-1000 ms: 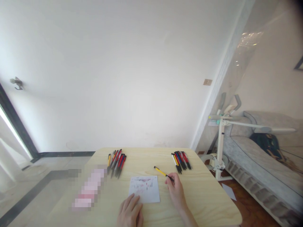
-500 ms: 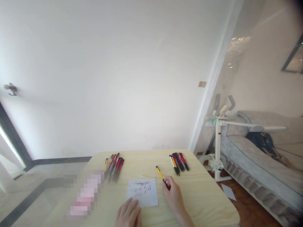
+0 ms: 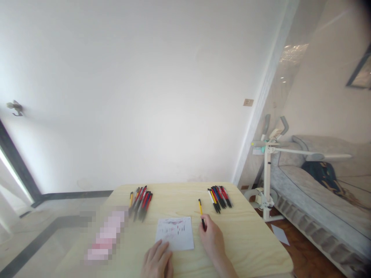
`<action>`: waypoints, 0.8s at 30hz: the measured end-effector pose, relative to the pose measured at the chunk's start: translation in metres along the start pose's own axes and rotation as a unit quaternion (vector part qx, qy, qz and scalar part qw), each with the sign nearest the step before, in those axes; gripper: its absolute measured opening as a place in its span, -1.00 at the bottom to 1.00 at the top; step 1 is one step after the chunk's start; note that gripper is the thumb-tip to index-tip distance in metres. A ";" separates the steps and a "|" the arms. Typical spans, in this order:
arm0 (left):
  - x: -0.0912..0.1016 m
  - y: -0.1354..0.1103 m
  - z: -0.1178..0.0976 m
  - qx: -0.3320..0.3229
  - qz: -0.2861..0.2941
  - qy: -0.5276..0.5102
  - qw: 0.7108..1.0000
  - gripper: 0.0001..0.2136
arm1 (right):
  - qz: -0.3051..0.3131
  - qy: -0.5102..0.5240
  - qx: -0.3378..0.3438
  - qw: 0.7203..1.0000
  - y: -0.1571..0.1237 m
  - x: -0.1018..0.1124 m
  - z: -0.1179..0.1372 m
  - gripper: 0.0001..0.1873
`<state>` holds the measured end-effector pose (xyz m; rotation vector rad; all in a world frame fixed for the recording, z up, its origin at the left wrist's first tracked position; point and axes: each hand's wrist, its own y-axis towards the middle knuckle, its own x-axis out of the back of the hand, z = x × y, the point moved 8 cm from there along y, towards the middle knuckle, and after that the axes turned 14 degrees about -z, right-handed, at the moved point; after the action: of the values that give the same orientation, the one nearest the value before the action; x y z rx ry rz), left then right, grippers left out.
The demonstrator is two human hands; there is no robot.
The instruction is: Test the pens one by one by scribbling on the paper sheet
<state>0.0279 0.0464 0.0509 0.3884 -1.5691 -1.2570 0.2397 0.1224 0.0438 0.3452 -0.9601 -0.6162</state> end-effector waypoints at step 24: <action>-0.001 0.000 0.003 -0.005 -0.011 -0.004 1.000 -0.87 | 0.048 -0.148 -0.007 0.988 0.016 0.017 -0.027 -0.81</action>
<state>0.0259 0.0485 0.0501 0.3949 -1.5683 -1.2850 0.2753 0.1248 0.0487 0.1956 -1.2482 -0.5949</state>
